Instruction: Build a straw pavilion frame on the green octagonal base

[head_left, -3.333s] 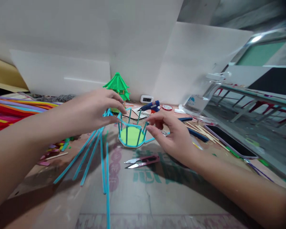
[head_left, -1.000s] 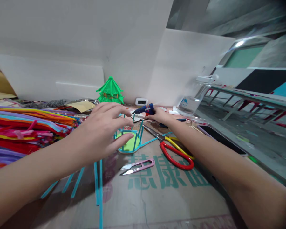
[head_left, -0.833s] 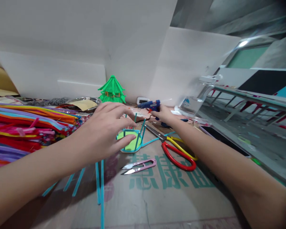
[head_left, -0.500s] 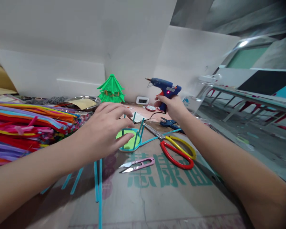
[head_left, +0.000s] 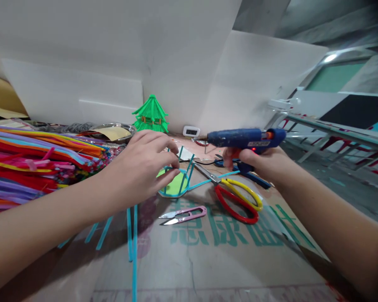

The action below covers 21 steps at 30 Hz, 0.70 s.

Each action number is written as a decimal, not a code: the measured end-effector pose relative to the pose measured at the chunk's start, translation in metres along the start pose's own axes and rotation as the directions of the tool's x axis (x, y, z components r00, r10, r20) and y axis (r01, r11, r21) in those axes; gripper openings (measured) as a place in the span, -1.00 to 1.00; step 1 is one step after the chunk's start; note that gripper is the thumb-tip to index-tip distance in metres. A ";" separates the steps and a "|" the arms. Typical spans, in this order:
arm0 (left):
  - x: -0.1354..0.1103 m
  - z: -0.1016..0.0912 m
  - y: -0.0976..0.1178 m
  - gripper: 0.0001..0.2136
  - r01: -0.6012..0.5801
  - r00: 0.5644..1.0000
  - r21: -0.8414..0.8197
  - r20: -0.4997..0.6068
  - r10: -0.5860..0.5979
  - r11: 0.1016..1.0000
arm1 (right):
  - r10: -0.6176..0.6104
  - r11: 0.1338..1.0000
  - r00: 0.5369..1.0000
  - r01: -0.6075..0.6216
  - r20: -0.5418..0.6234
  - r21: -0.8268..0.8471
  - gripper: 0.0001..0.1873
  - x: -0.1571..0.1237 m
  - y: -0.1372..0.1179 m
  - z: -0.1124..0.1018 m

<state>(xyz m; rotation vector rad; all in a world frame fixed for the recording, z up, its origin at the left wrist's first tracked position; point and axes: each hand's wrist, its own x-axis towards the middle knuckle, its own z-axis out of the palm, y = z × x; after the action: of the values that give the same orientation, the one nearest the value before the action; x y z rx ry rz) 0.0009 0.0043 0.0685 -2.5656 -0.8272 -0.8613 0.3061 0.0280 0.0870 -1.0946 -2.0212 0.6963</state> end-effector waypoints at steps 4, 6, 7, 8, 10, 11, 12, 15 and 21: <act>0.000 -0.002 0.001 -0.79 0.021 1.000 -0.006 0.008 -0.021 1.000 | -0.015 1.000 0.978 0.009 0.209 0.030 -0.44 -0.010 0.003 -0.006; 0.000 -0.003 0.001 -0.79 0.034 0.999 -0.001 0.010 -0.034 0.999 | 0.032 0.999 0.971 -0.029 0.238 -0.017 -0.44 -0.012 0.001 -0.007; 0.000 -0.003 0.001 -0.78 0.039 0.999 0.002 0.012 -0.039 0.999 | 0.049 0.998 0.969 -0.039 0.243 -0.043 -0.44 -0.013 0.001 -0.007; 0.000 -0.003 0.001 -0.78 0.042 0.999 0.004 0.012 -0.042 0.999 | 0.056 0.997 0.968 -0.040 0.245 -0.067 -0.45 -0.014 -0.001 -0.006; 0.000 -0.003 0.001 -0.78 0.043 0.999 0.009 0.010 -0.043 0.999 | 0.055 0.993 0.972 -0.029 0.229 -0.114 -0.47 -0.013 -0.002 -0.004; 0.000 -0.003 0.002 -0.78 0.043 0.999 0.012 0.007 -0.044 0.999 | 0.055 0.990 0.975 -0.026 0.215 -0.138 -0.48 -0.013 -0.003 -0.003; 0.000 -0.003 0.002 -0.78 0.043 0.999 0.015 0.003 -0.043 0.999 | 0.061 0.986 0.979 -0.029 0.197 -0.162 -0.49 -0.013 -0.004 -0.002; 0.001 -0.004 0.002 -0.79 0.042 0.999 0.021 0.001 -0.042 0.999 | 0.098 0.971 0.983 -0.060 0.156 -0.233 -0.49 -0.012 -0.004 0.001; 0.000 -0.004 0.001 -0.79 0.043 0.999 0.015 0.001 -0.043 0.999 | 0.139 0.950 0.984 -0.102 0.109 -0.296 -0.49 -0.011 -0.006 0.004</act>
<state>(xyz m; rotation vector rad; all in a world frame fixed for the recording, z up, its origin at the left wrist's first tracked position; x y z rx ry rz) 0.0000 0.0018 0.0717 -2.5448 -0.8893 -0.8630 0.3044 0.0153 0.0851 -1.3833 -2.2313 0.5538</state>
